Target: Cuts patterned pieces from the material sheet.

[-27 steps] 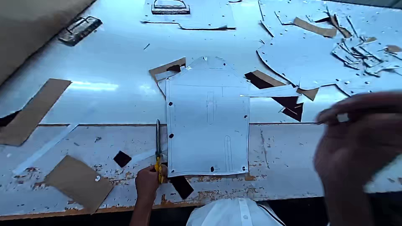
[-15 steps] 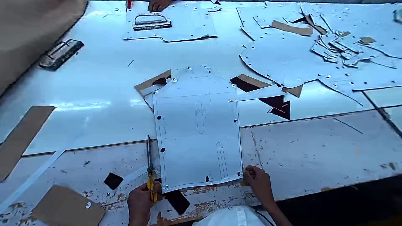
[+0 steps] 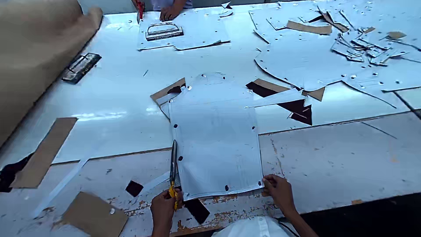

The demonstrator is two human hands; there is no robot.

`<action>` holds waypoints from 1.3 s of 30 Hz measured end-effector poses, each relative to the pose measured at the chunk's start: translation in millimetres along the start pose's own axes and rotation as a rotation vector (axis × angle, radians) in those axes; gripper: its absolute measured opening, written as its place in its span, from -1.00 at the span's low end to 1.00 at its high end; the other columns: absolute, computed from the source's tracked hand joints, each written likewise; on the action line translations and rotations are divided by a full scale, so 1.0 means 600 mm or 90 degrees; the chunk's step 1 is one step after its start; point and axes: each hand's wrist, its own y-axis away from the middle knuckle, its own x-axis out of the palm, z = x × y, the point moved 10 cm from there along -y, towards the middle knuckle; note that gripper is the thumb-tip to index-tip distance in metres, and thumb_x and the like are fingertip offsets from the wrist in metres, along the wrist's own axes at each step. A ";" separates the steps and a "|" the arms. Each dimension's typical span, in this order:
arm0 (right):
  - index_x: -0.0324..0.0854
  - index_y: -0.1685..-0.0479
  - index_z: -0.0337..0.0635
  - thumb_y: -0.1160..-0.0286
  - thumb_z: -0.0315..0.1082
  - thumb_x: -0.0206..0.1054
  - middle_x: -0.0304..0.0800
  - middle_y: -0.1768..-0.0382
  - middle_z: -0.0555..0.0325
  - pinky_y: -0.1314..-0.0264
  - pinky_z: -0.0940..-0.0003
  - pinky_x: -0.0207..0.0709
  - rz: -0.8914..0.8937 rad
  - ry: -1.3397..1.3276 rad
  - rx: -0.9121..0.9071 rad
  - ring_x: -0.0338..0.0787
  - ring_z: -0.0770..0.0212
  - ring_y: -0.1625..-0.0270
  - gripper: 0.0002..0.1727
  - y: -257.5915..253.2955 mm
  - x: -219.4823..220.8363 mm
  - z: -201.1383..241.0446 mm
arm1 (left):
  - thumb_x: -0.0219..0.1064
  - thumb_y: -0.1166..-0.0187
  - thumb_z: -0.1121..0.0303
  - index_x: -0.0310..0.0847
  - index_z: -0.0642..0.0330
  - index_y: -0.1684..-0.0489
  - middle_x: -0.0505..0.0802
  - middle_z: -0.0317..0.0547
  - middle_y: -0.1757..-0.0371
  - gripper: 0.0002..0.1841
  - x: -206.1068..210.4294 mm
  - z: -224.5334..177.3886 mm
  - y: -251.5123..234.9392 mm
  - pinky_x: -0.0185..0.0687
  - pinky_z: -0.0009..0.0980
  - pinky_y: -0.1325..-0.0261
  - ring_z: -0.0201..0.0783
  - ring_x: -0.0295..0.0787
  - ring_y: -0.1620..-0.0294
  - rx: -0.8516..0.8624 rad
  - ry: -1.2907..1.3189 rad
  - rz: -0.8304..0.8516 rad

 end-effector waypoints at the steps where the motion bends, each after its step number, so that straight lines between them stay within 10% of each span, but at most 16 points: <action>1: 0.79 0.05 -0.24 -0.53 -0.34 0.45 0.91 0.30 0.10 0.30 0.23 0.90 0.001 0.011 -0.010 0.92 0.23 0.41 -0.83 0.000 0.000 0.000 | 0.57 -0.31 0.62 0.77 0.39 0.17 0.90 0.03 0.36 -0.81 -0.001 0.000 0.001 0.83 -0.24 0.37 -0.18 0.85 0.48 -0.006 -0.001 0.003; 39: 0.73 0.09 -0.34 -0.39 -0.39 0.59 0.87 0.34 -0.02 0.36 0.19 0.85 0.004 -0.179 0.082 0.88 0.11 0.45 -0.76 0.007 0.023 -0.004 | 0.67 -0.24 0.54 0.79 0.32 0.25 0.88 -0.05 0.45 -0.79 -0.010 -0.004 -0.005 0.79 -0.21 0.42 -0.23 0.82 0.53 0.069 -0.126 -0.036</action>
